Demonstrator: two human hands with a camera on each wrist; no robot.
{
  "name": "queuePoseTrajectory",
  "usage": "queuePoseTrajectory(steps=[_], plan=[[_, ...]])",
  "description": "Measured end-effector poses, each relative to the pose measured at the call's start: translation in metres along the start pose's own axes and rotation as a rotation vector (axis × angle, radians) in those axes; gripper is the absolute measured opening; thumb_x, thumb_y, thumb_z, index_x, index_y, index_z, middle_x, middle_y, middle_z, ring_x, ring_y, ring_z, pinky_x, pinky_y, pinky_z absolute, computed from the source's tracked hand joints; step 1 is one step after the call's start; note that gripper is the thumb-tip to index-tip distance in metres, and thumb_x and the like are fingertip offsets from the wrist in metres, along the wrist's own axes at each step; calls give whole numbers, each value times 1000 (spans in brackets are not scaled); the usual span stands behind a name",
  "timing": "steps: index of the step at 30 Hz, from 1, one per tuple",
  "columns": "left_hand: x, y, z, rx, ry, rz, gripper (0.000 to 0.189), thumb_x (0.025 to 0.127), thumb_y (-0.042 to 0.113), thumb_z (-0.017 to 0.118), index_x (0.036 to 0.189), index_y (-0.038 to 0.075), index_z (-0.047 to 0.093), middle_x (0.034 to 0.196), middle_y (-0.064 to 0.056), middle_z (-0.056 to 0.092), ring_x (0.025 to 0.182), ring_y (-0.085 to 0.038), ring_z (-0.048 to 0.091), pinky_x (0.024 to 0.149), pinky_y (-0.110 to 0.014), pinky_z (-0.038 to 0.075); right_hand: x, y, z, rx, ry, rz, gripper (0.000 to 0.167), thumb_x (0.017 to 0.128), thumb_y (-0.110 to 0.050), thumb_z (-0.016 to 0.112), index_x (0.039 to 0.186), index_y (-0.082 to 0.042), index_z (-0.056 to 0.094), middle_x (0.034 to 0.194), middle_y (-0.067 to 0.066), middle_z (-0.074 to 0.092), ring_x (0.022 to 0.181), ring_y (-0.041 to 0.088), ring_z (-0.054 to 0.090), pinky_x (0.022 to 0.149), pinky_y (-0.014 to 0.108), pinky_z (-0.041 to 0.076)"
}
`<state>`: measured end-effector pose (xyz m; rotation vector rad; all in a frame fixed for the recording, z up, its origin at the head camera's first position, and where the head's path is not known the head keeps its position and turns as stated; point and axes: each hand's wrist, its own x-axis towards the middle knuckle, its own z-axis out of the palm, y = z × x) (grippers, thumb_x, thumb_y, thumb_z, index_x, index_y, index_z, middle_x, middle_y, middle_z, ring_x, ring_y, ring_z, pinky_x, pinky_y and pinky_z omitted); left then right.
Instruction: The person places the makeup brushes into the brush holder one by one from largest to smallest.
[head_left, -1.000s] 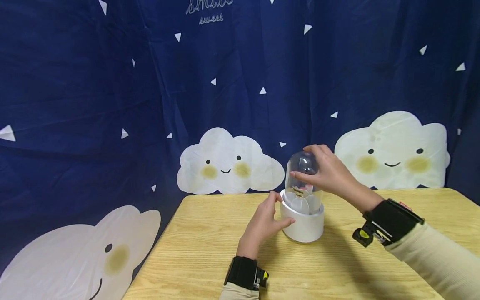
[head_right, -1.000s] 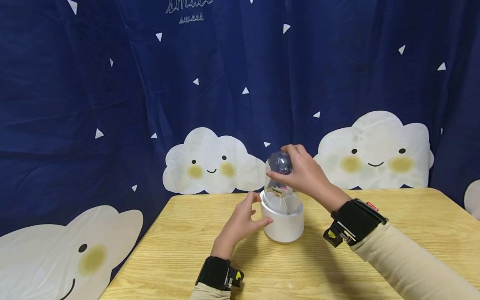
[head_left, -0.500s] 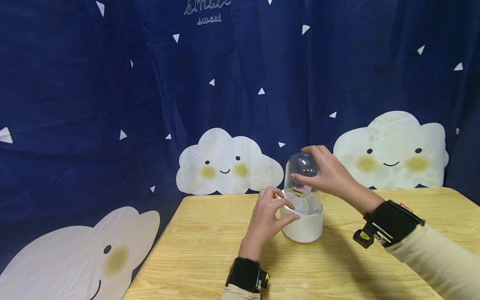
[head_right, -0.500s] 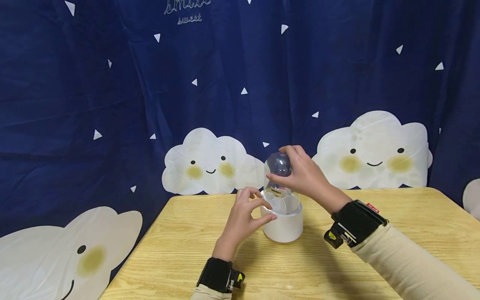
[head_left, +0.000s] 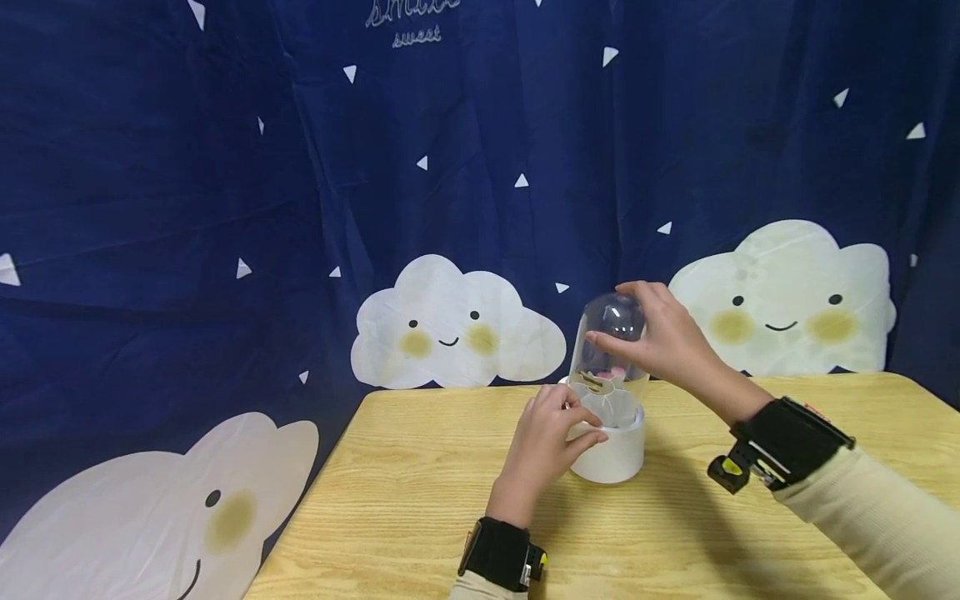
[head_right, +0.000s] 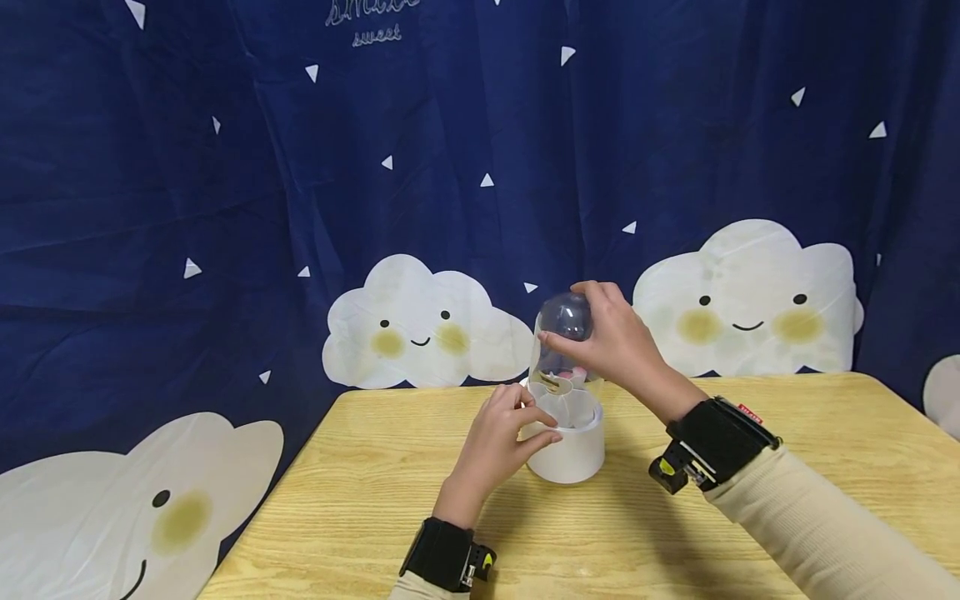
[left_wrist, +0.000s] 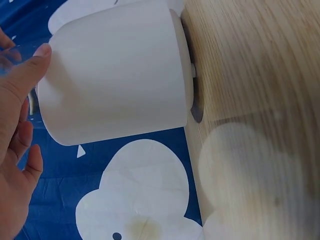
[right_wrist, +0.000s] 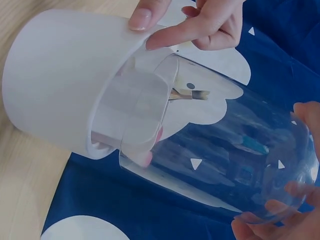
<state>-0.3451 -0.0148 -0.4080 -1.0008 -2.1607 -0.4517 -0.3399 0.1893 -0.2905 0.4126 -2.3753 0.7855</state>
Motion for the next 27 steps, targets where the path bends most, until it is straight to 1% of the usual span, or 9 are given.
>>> queuePoseTrajectory(steps=[7, 12, 18, 23, 27], plan=[[0, 1, 0, 43, -1, -20, 22, 80, 45, 82, 92, 27, 78, 93, 9, 55, 91, -8, 54, 74, -19, 42, -1, 1, -2, 11, 1, 0, 77, 81, -42, 84, 135, 3, 52, 133, 28, 52, 120, 44, 51, 94, 64, 46], [0, 3, 0, 36, -9, -36, 24, 80, 45, 81, 93, 26, 78, 92, 9, 57, 89, -9, 55, 72, -19, 41, -2, 3, -2, 17, 10, -4, 76, 81, -41, 84, 134, 4, 53, 132, 27, 54, 118, 42, 52, 94, 62, 45], [0, 6, -1, 37, -25, -57, 23, 79, 43, 80, 91, 24, 76, 90, 9, 60, 87, -10, 57, 69, -19, 41, -3, 4, -3, 28, 17, -1, 76, 82, -41, 83, 133, 5, 53, 131, 26, 55, 116, 41, 52, 93, 61, 45], [1, 4, -2, 35, -29, -41, 23, 79, 44, 78, 90, 23, 75, 89, 9, 60, 85, -11, 57, 66, -19, 39, -5, 6, -3, 28, 6, 37, 78, 83, -44, 82, 135, 5, 51, 133, 26, 53, 116, 40, 51, 93, 61, 46], [1, 1, -9, 11, -70, -41, 23, 79, 42, 77, 91, 22, 75, 89, 8, 61, 84, -12, 59, 67, -22, 41, -6, 7, -4, 27, -17, 75, 81, 84, -48, 80, 137, 5, 49, 135, 26, 52, 119, 42, 51, 95, 63, 46]])
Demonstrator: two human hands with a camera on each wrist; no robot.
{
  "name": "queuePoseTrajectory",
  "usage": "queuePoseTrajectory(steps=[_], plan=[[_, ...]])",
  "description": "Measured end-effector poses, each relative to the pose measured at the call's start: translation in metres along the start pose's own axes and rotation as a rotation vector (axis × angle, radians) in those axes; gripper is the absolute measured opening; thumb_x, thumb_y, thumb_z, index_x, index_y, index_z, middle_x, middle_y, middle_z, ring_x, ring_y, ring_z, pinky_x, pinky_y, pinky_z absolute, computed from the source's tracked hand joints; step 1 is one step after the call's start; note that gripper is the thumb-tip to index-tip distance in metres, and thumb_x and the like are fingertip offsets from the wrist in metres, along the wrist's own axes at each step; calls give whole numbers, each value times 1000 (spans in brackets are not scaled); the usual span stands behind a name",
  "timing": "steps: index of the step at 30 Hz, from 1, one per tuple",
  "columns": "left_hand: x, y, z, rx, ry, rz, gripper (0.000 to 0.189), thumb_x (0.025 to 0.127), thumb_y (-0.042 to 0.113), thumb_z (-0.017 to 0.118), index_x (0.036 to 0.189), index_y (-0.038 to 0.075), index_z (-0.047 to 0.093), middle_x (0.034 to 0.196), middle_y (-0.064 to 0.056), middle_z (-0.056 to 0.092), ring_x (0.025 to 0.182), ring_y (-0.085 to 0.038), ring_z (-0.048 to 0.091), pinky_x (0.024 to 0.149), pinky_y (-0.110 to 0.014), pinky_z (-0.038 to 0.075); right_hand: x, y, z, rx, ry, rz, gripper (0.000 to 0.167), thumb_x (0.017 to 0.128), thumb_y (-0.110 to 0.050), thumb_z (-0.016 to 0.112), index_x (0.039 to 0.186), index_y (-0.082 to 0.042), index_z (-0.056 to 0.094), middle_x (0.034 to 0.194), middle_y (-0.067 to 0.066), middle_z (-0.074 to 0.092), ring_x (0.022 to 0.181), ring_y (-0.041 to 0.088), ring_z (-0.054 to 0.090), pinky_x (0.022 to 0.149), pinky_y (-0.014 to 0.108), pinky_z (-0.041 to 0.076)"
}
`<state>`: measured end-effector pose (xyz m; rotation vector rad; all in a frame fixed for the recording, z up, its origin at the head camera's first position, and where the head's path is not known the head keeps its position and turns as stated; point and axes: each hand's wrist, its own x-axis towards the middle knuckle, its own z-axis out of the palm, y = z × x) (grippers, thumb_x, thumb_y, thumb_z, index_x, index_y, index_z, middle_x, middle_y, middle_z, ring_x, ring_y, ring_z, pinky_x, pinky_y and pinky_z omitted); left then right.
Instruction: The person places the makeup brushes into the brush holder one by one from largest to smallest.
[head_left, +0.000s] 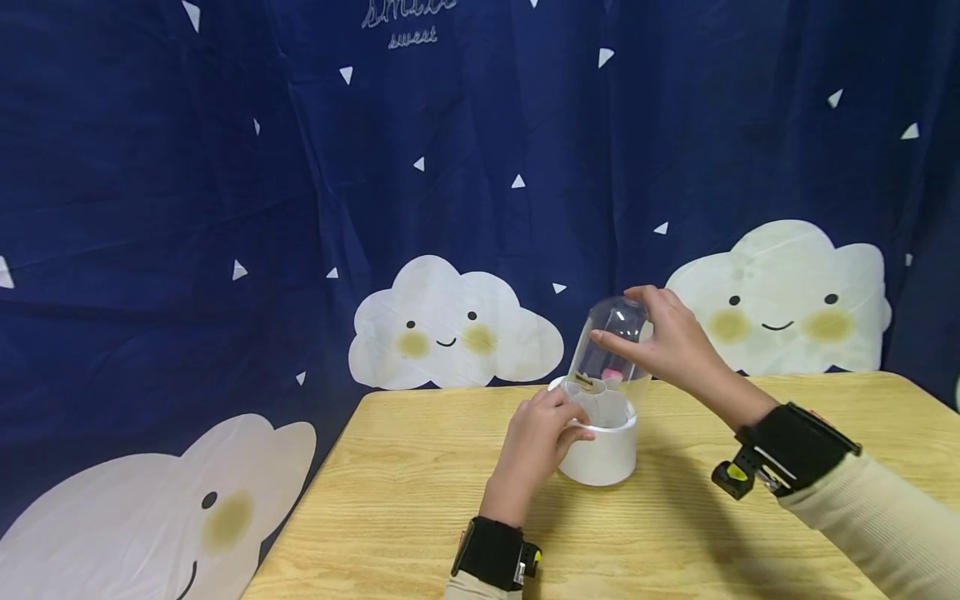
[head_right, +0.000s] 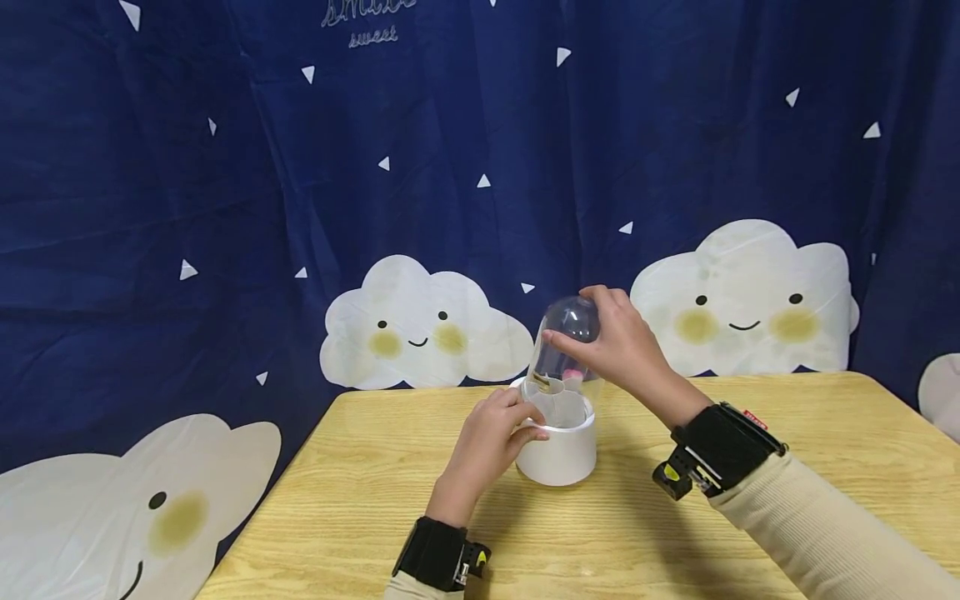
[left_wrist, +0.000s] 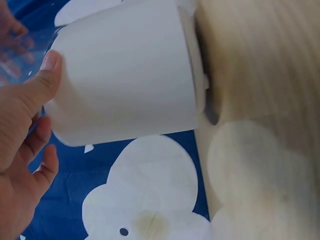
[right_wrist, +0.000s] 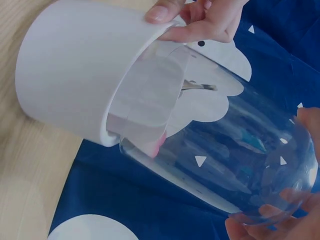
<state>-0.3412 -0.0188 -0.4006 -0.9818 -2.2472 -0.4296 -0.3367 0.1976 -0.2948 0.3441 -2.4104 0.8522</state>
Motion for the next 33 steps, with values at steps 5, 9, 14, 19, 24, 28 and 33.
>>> queuePoseTrajectory(steps=[5, 9, 14, 19, 24, 28, 33], plan=[[1, -3, -14, -24, -57, 15, 21, 80, 40, 77, 91, 22, 74, 88, 8, 62, 87, -12, 59, 68, -23, 42, 0, 0, -1, 5, -31, 38, 82, 86, -51, 77, 137, 6, 48, 137, 28, 52, 117, 46, 55, 93, 61, 50], [2, -4, -23, -11, -69, 60, 18, 81, 38, 77, 89, 23, 74, 81, 10, 58, 85, -9, 59, 68, -22, 43, 0, 0, -1, -10, -74, 85, 84, 88, -56, 72, 139, 6, 47, 140, 29, 51, 115, 48, 58, 91, 59, 53], [5, -2, -28, 9, -60, 116, 17, 80, 38, 78, 87, 23, 75, 78, 12, 58, 82, -6, 59, 69, -20, 46, 0, 1, -2, -16, -115, 137, 87, 89, -60, 68, 141, 6, 45, 141, 29, 50, 113, 47, 61, 89, 57, 54], [6, 1, -29, 16, -71, 127, 18, 79, 39, 77, 87, 23, 75, 80, 12, 60, 82, -6, 59, 69, -20, 45, -1, 6, -2, -6, -123, 152, 87, 90, -60, 67, 141, 7, 45, 142, 30, 50, 113, 49, 62, 87, 57, 55], [6, 1, -29, 30, -74, 114, 18, 80, 40, 76, 88, 25, 75, 82, 13, 61, 83, -6, 58, 69, -19, 42, -1, 9, -2, -1, -129, 157, 87, 91, -60, 66, 141, 7, 45, 141, 30, 51, 113, 50, 62, 86, 56, 56], [6, 1, -28, 33, -72, 112, 18, 81, 41, 76, 89, 25, 75, 82, 13, 60, 82, -5, 57, 69, -19, 41, -1, 11, -2, 6, -134, 160, 85, 91, -59, 65, 140, 8, 45, 142, 31, 51, 114, 51, 62, 87, 57, 55], [5, -1, -26, 34, -73, 113, 18, 81, 41, 75, 89, 26, 75, 82, 13, 59, 84, -6, 58, 69, -19, 42, -1, 14, -1, 8, -145, 172, 86, 92, -58, 65, 141, 9, 44, 141, 33, 51, 121, 50, 57, 90, 58, 54]])
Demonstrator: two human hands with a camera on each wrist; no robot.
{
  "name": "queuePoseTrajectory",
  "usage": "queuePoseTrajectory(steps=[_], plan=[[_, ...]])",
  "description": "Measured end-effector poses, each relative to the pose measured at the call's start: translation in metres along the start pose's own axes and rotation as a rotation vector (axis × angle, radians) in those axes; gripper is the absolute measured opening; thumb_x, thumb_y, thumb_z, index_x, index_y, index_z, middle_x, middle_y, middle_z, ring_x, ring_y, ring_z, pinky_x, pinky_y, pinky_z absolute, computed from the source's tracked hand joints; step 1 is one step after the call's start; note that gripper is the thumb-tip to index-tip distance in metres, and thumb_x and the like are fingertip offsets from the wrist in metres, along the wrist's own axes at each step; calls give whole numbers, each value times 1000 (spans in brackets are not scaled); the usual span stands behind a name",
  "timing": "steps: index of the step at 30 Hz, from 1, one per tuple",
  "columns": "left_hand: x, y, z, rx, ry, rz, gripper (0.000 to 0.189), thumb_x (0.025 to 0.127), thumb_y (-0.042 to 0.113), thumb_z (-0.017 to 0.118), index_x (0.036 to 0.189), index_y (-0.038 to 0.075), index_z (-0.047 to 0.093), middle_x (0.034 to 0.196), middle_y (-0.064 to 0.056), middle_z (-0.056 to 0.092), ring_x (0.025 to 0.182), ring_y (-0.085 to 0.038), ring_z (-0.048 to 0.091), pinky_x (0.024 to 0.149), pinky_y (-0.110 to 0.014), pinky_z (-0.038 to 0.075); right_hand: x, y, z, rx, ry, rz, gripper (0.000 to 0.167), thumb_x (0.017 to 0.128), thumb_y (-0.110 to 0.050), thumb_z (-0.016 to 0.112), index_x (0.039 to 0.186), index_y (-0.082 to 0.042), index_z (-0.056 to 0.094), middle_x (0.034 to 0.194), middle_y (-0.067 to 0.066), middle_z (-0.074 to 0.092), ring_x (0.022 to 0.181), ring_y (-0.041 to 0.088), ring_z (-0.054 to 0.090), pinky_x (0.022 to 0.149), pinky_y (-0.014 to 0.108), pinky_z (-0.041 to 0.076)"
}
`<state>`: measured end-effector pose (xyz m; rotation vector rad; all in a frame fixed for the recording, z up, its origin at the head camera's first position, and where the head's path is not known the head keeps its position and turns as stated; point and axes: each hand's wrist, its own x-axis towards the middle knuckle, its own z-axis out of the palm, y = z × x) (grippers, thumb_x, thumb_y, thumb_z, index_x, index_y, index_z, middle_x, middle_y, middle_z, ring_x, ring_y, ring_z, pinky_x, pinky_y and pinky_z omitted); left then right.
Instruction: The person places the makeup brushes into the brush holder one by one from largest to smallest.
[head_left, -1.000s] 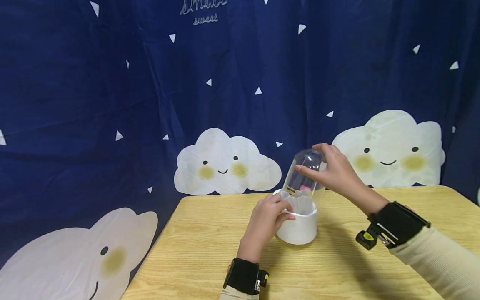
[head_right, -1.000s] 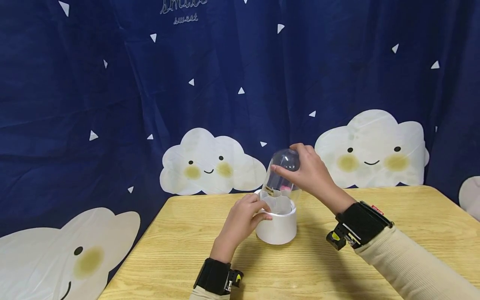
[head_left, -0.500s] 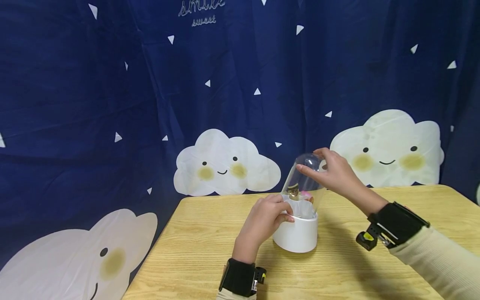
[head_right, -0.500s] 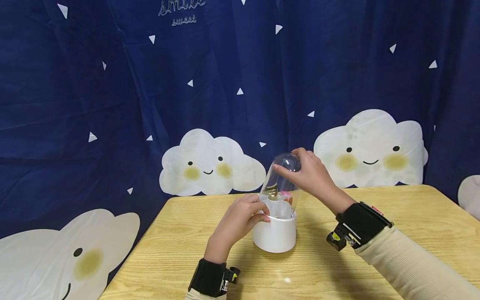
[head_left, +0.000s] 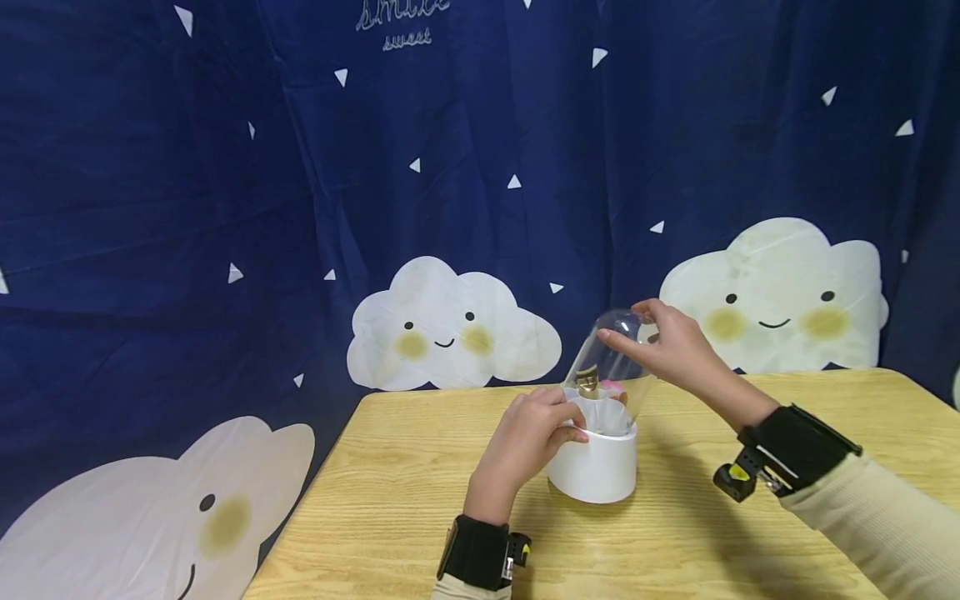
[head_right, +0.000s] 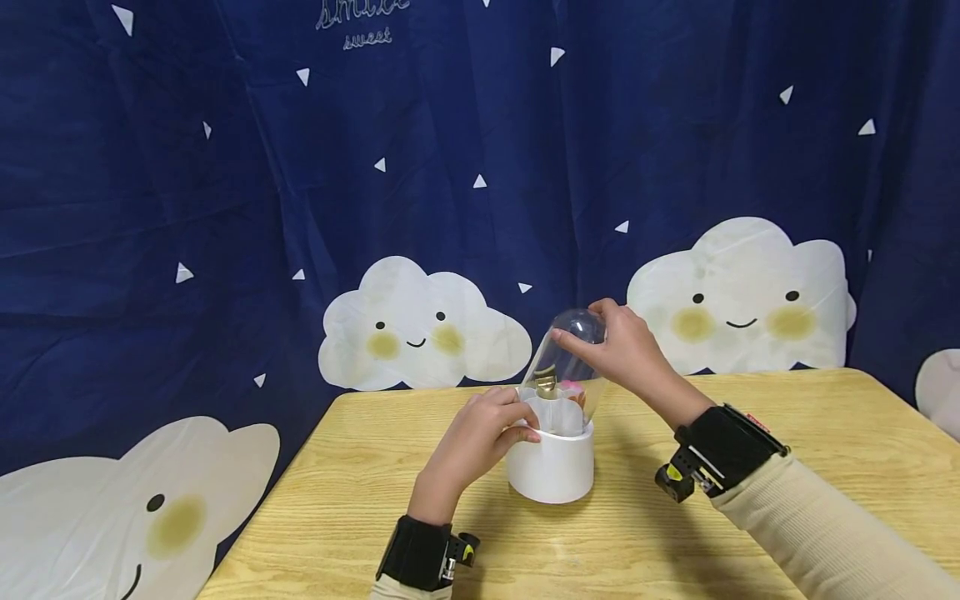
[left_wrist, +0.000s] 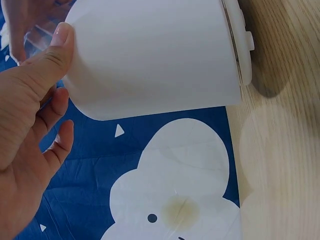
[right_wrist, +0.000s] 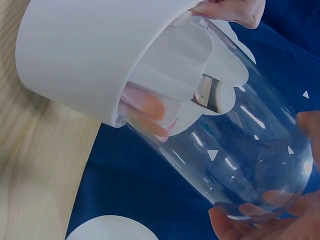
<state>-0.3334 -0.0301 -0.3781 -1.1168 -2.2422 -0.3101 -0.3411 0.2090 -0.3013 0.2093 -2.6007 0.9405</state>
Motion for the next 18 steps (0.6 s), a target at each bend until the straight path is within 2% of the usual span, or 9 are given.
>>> queuePoseTrajectory(steps=[9, 14, 18], plan=[[-1, -1, 3, -33, -11, -21, 16, 83, 38, 76, 90, 24, 73, 84, 11, 58, 87, -8, 57, 70, -21, 42, -1, 7, 2, -10, 18, 8, 84, 93, -57, 64, 139, 11, 45, 138, 37, 52, 120, 52, 57, 92, 60, 52], [-2, -2, 0, -63, -36, -71, 17, 87, 39, 74, 94, 24, 74, 89, 7, 58, 88, -12, 54, 71, -24, 41, -1, 11, 2, -11, 30, 20, 81, 94, -56, 63, 138, 10, 46, 135, 39, 53, 120, 53, 56, 93, 61, 50], [-3, -2, 0, -99, -26, -122, 25, 87, 42, 76, 99, 21, 73, 95, 4, 58, 91, -14, 54, 75, -27, 45, -2, 13, 0, -7, 36, 41, 81, 94, -57, 62, 137, 10, 46, 135, 39, 53, 121, 53, 55, 93, 62, 50]])
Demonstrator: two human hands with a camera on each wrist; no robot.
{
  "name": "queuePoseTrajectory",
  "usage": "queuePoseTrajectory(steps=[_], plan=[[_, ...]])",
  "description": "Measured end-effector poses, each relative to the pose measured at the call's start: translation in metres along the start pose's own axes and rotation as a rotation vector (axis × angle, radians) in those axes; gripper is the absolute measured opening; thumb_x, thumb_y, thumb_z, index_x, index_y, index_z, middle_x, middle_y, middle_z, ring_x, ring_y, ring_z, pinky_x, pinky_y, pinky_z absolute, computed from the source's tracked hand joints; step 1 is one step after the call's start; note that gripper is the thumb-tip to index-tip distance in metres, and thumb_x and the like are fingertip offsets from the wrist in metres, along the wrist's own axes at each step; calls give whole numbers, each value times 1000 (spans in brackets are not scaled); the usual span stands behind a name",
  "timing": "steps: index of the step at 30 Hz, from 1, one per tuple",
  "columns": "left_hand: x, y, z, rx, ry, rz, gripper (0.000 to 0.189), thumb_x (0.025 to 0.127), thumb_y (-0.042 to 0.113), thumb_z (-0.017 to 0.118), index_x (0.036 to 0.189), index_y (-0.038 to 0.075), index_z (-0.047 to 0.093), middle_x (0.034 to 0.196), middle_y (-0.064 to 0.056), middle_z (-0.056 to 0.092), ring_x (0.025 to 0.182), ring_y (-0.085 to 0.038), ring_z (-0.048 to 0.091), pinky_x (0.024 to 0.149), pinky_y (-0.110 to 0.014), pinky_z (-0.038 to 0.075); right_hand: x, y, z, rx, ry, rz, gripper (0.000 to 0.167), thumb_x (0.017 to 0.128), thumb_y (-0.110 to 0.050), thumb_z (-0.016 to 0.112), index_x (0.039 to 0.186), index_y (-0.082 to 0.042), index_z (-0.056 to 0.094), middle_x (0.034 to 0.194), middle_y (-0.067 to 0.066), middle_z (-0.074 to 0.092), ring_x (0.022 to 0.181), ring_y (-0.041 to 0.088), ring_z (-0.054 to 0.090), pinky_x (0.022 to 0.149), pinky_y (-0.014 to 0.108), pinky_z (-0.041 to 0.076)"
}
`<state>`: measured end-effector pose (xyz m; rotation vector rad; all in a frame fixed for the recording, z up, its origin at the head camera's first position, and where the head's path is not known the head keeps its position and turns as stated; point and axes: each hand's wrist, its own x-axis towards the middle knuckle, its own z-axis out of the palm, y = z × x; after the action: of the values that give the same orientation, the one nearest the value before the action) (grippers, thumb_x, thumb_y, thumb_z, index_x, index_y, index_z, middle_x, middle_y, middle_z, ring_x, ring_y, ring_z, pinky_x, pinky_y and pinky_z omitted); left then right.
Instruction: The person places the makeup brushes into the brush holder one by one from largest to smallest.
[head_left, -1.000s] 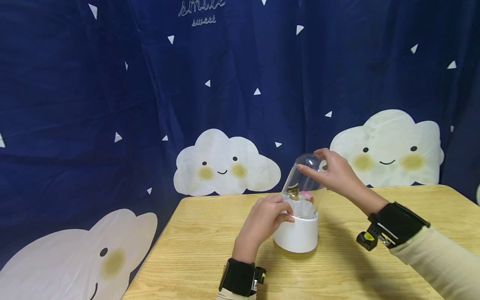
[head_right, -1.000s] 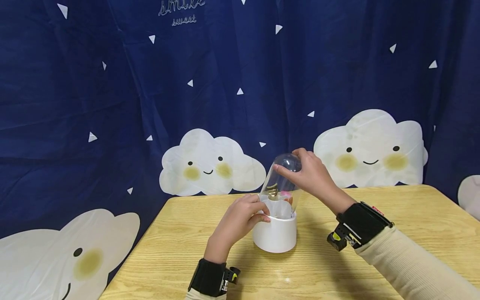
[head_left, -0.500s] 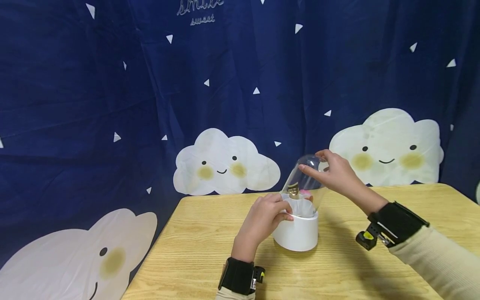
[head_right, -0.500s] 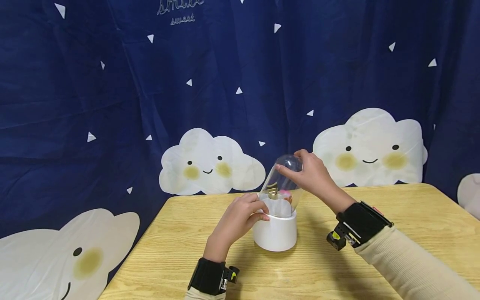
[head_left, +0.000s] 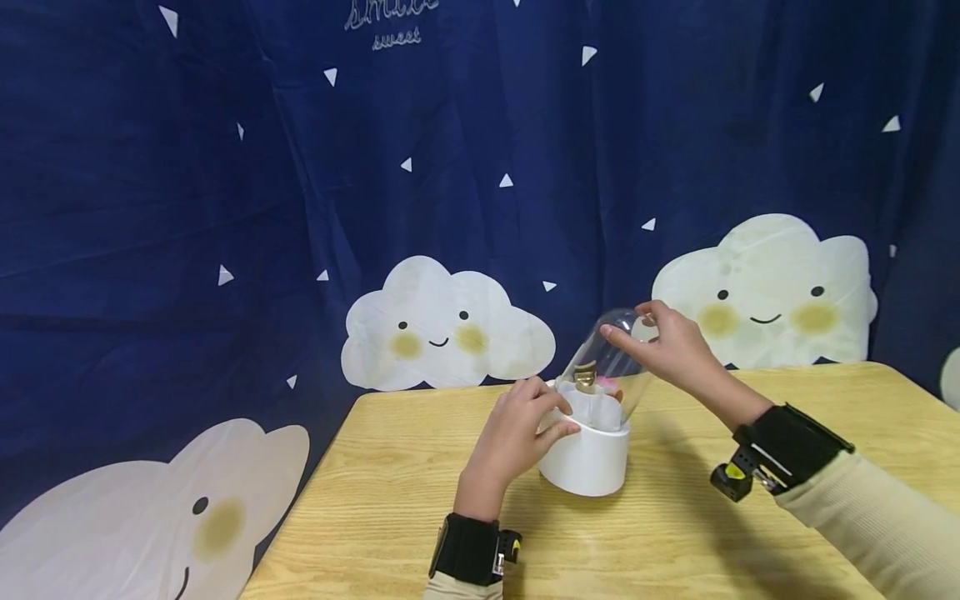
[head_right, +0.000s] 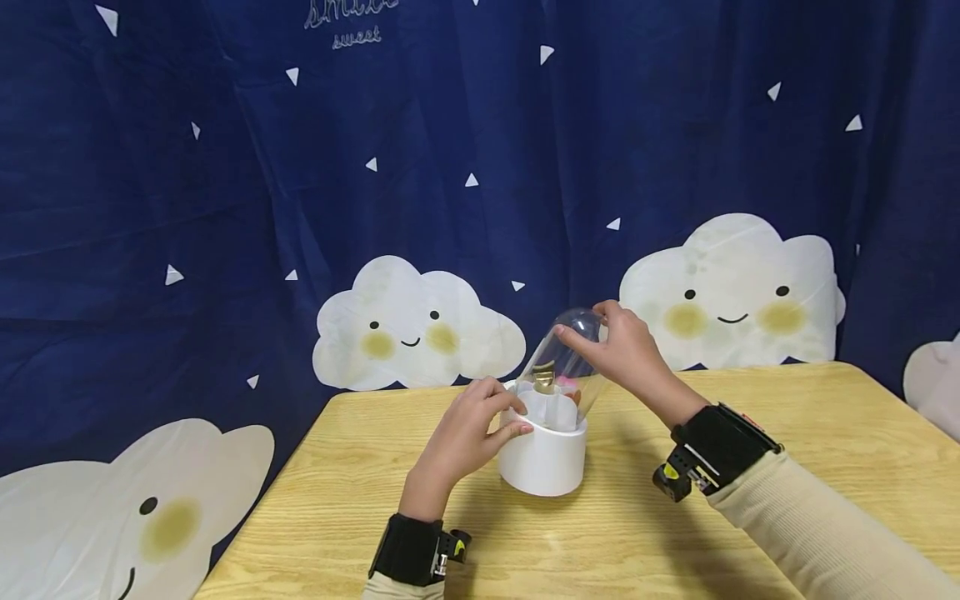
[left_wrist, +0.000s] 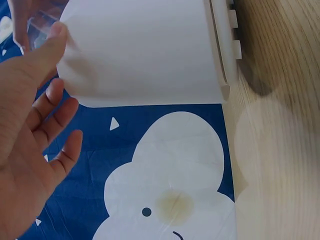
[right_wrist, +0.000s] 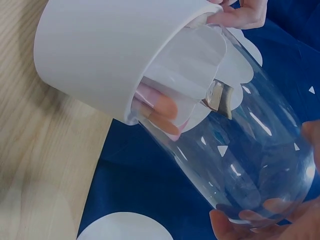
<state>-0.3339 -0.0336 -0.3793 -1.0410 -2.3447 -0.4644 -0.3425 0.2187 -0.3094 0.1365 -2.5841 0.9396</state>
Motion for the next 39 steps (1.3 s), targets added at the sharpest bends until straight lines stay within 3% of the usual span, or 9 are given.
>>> queuePoseTrajectory(steps=[4, 9, 12, 16, 18, 21, 28, 31, 39], plan=[[0, -1, 4, -103, -8, -126, 51, 84, 47, 81, 113, 10, 62, 104, -2, 59, 97, -17, 56, 83, -30, 50, 0, 1, -1, 3, 6, 21, 84, 94, -58, 62, 138, 10, 45, 136, 40, 52, 122, 54, 54, 95, 62, 49], [1, 1, 17, -345, -82, -350, 89, 79, 49, 83, 141, 1, 42, 126, -11, 57, 115, -23, 57, 95, -37, 51, -2, 4, -2, 9, 17, 50, 87, 94, -58, 61, 141, 12, 42, 136, 40, 51, 124, 54, 51, 96, 62, 48], [1, 7, 29, -458, -100, -390, 100, 73, 47, 88, 148, 4, 37, 128, -7, 57, 115, -22, 57, 96, -37, 50, -4, 7, -2, 7, 21, 60, 88, 94, -59, 61, 142, 12, 41, 137, 40, 50, 124, 54, 51, 96, 62, 48], [-1, 17, 46, -525, -63, -438, 126, 60, 46, 96, 156, 8, 24, 133, -3, 55, 121, -22, 54, 101, -40, 48, -5, 8, -2, 10, 30, 62, 88, 94, -60, 60, 142, 11, 42, 137, 39, 51, 125, 53, 52, 96, 62, 48], [-2, 20, 52, -530, -27, -467, 136, 55, 46, 98, 158, 7, 17, 137, -4, 53, 124, -23, 53, 103, -41, 47, -6, 8, -3, 11, 32, 63, 88, 94, -60, 60, 142, 11, 42, 137, 39, 51, 125, 52, 51, 97, 62, 48], [-2, 22, 60, -507, 25, -468, 135, 54, 44, 99, 157, 8, 20, 136, -3, 53, 120, -20, 56, 102, -38, 49, -7, 7, -4, 10, 28, 65, 88, 94, -61, 59, 142, 11, 42, 138, 38, 51, 126, 52, 51, 97, 62, 48], [0, 20, 64, -425, 111, -379, 122, 50, 40, 99, 148, 11, 34, 123, 1, 58, 108, -15, 59, 90, -33, 53, -5, 2, -9, 10, 41, 53, 87, 94, -60, 60, 140, 12, 43, 136, 39, 52, 125, 53, 51, 98, 61, 46], [-1, 20, 62, -384, 111, -379, 123, 50, 42, 99, 149, 10, 33, 123, -1, 58, 108, -17, 59, 89, -34, 53, -6, 0, -10, 2, 39, 55, 88, 94, -61, 60, 140, 12, 44, 135, 39, 52, 125, 53, 51, 97, 61, 46], [-1, 24, 53, -250, 49, -452, 132, 51, 50, 96, 156, 9, 27, 129, -8, 58, 116, -27, 58, 88, -41, 55, -11, 3, -9, 31, 14, 72, 87, 94, -61, 58, 139, 12, 44, 135, 39, 52, 125, 52, 51, 96, 61, 47]])
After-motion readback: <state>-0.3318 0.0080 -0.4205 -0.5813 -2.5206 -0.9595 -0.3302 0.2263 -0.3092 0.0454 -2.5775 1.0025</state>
